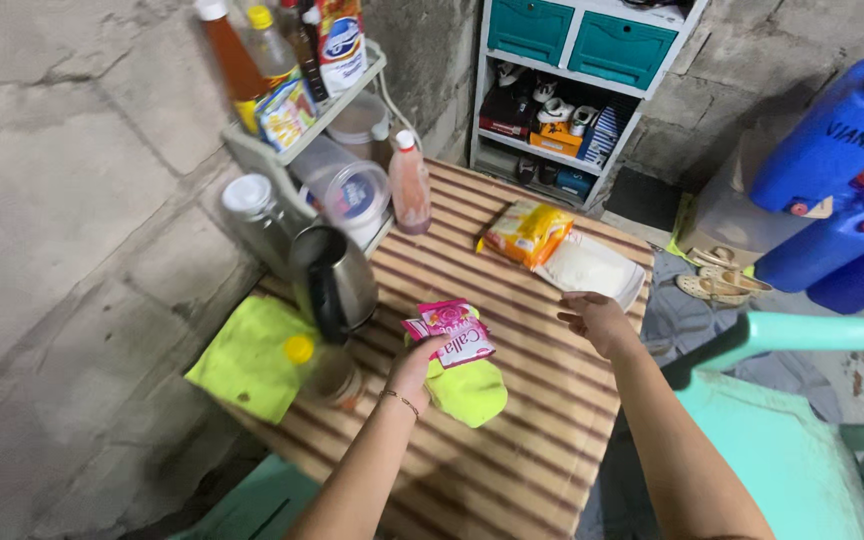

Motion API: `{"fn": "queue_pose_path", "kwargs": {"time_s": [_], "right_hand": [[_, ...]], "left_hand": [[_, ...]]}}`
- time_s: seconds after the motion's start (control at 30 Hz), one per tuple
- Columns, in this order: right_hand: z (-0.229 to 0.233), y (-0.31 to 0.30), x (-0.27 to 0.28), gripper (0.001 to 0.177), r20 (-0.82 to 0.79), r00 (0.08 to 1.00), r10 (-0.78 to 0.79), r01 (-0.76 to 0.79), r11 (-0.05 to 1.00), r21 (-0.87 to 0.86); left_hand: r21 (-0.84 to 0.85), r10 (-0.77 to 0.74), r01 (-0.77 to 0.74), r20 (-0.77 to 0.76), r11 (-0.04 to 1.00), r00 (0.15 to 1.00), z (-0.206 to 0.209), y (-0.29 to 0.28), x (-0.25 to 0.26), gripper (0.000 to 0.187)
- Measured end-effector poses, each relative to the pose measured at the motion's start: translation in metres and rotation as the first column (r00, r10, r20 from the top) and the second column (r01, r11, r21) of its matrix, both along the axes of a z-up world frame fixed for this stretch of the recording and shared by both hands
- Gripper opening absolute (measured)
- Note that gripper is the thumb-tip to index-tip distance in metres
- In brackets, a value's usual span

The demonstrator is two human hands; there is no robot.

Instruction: The person wipes a green plastic chair with a yellow cloth, then picks up a pink snack packet and a white cloth. They walk to a kitchen sink area, place the items down, and open an orange snack packet. The person then washes their hands under running water.

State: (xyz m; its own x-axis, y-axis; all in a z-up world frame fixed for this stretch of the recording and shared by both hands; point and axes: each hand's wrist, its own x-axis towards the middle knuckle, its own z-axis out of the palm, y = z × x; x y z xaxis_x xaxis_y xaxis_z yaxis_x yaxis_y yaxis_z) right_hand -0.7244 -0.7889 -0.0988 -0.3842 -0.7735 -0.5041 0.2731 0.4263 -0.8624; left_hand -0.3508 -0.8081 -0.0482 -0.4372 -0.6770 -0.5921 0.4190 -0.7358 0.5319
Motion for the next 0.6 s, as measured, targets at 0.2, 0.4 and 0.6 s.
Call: {"fn": "queue_pose_path", "kwargs": {"time_s": [0.2,0.4,0.6], "right_hand": [[-0.058,-0.072,-0.067,0.023,-0.155,0.987,-0.046,0.032,0.995,-0.091],[-0.078,-0.132,-0.105,0.037,-0.506,0.86,-0.067,0.027,0.996,-0.086],[-0.092,-0.179,-0.113,0.032,-0.48,0.877,-0.024,-0.004,0.998,-0.057]], "left_hand": [[-0.063,0.023,-0.022,0.018,0.998,1.0,0.013,-0.035,-0.034,0.034],[0.091,-0.01,0.014,-0.047,0.996,0.999,0.017,-0.036,-0.039,0.039],[0.201,0.039,-0.031,-0.034,0.979,0.999,-0.001,-0.045,-0.029,0.039]]}}
